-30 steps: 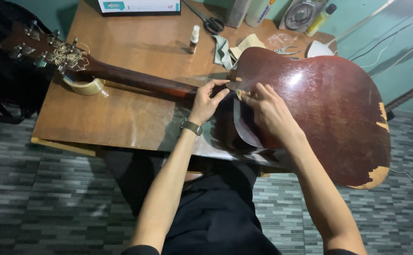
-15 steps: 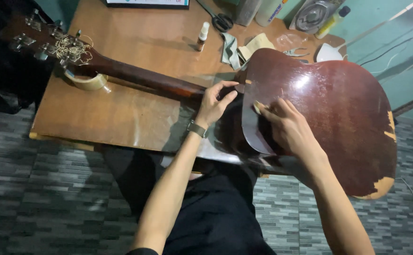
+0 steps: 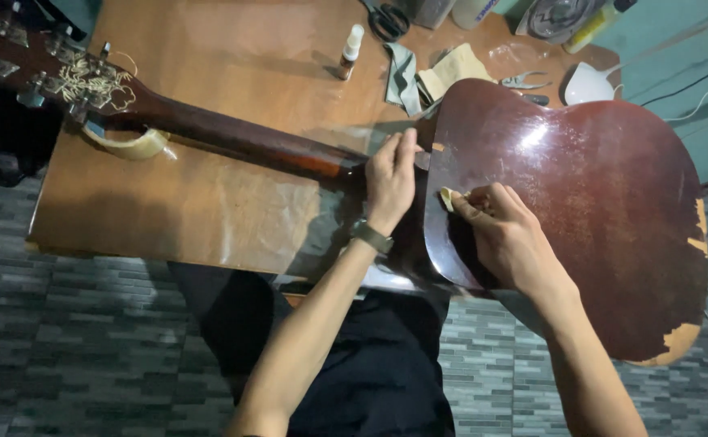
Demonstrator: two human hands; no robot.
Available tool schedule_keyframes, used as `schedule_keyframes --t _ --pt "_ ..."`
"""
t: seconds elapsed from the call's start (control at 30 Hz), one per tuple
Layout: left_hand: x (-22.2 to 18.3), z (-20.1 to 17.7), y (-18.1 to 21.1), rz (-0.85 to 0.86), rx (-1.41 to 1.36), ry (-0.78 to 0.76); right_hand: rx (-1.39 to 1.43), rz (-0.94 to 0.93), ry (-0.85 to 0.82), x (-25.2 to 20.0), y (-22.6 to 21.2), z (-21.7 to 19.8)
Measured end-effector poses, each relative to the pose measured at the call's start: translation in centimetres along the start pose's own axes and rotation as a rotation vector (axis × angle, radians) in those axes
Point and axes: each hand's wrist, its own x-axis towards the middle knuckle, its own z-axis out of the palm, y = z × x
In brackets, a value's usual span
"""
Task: The person is sanding the back of an acoustic guitar body and then the neck using a piece of sandpaper to prepare the surface for refinishing.
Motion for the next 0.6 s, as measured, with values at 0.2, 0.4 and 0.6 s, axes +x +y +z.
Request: schedule_keyframes --t 0.2,0.4,0.6 --pt "0.0 -3.5 -1.8 0.131 -0.142 -0.28 0.12 -0.107 0.009 4.3 2.9 2.6" --pt "0.5 -4.2 -1.8 0.298 0.013 -0.288 0.142 -0.244 0.069 7.0 3.5 4.3" --pt "0.4 -4.8 -2.4 0.266 -0.039 -0.358 0.148 -0.207 -0.025 3.4 3.8 1.6"
